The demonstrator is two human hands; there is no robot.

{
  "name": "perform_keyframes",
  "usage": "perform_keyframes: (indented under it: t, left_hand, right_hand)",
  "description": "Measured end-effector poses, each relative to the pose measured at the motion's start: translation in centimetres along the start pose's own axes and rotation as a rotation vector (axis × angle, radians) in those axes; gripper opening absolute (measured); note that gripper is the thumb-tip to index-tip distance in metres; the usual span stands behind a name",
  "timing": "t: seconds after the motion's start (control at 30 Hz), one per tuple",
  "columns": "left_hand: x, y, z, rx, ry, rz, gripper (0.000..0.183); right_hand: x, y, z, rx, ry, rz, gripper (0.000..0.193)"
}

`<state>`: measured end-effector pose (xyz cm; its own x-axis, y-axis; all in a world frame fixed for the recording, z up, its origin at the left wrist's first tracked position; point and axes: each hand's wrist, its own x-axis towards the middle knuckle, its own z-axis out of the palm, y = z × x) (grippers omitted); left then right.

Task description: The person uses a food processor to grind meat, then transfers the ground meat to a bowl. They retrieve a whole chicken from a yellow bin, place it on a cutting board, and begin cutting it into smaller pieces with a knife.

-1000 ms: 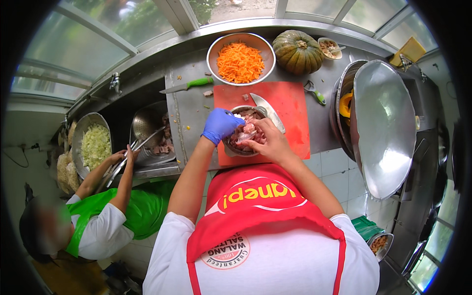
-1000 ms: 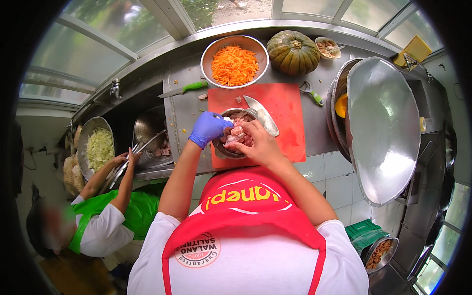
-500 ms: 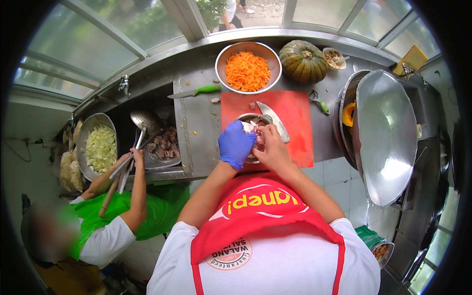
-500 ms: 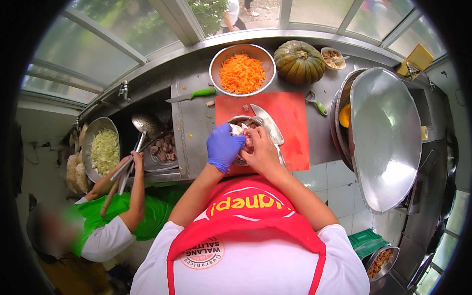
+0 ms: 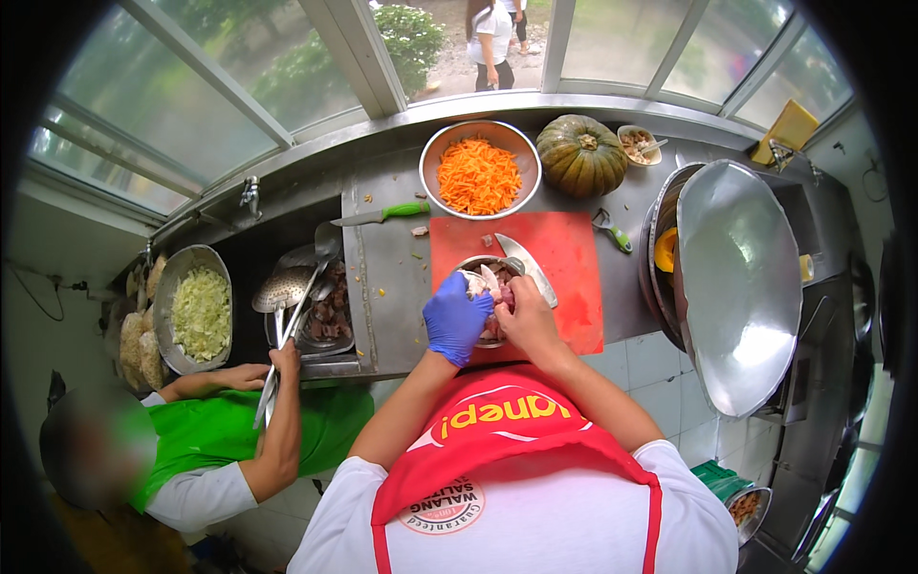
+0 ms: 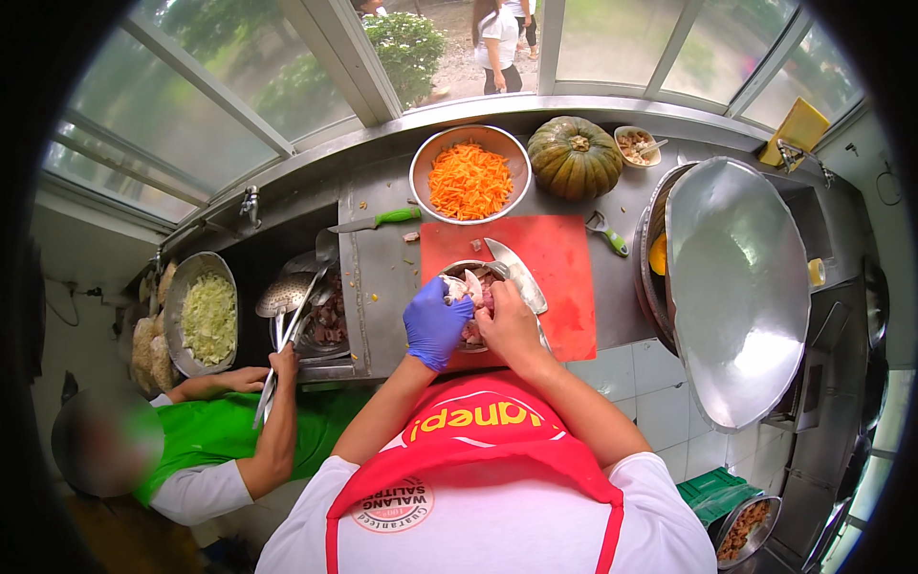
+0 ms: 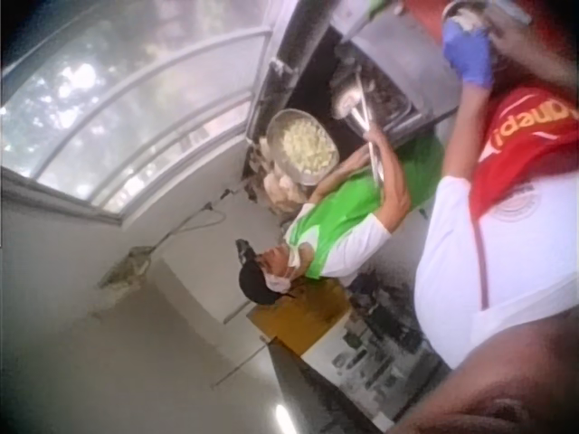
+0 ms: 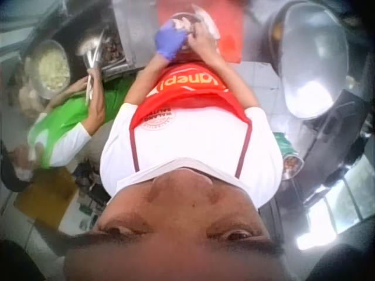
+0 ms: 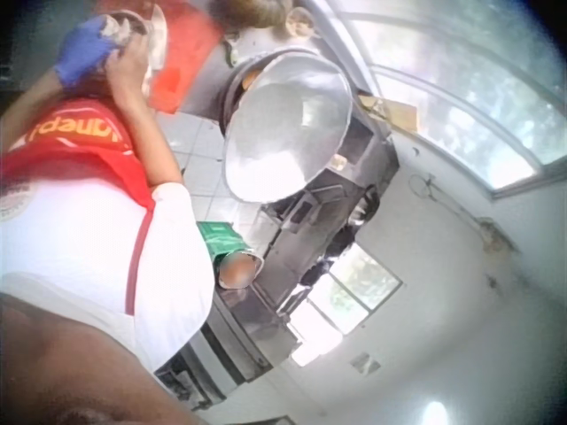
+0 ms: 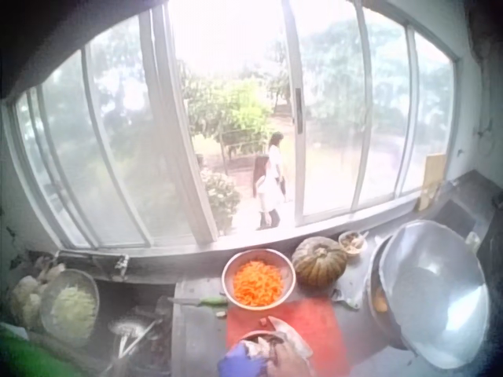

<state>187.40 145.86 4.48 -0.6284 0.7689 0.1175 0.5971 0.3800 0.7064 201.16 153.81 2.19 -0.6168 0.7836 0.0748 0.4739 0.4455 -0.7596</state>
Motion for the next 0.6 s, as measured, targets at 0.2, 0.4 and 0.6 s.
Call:
perform_keyframes:
  t: [0.2, 0.4, 0.6]
  left_hand:
    - [0.4, -1.7, -1.2, -0.088, 0.124, 0.084, 0.031]
    - [0.5, -2.3, -0.9, -0.140, 0.168, 0.214, 0.029]
    - [0.6, -1.8, -1.1, -0.177, 0.122, 0.338, 0.028]
  right_hand:
    - [0.0, 2.2, -1.1, -0.042, 0.047, -0.017, 0.026]
    - [0.2, 1.9, -2.2, 0.020, 0.090, -0.158, 0.031]
    - [1.3, -1.3, -2.2, 0.156, 0.045, -0.147, 0.038]
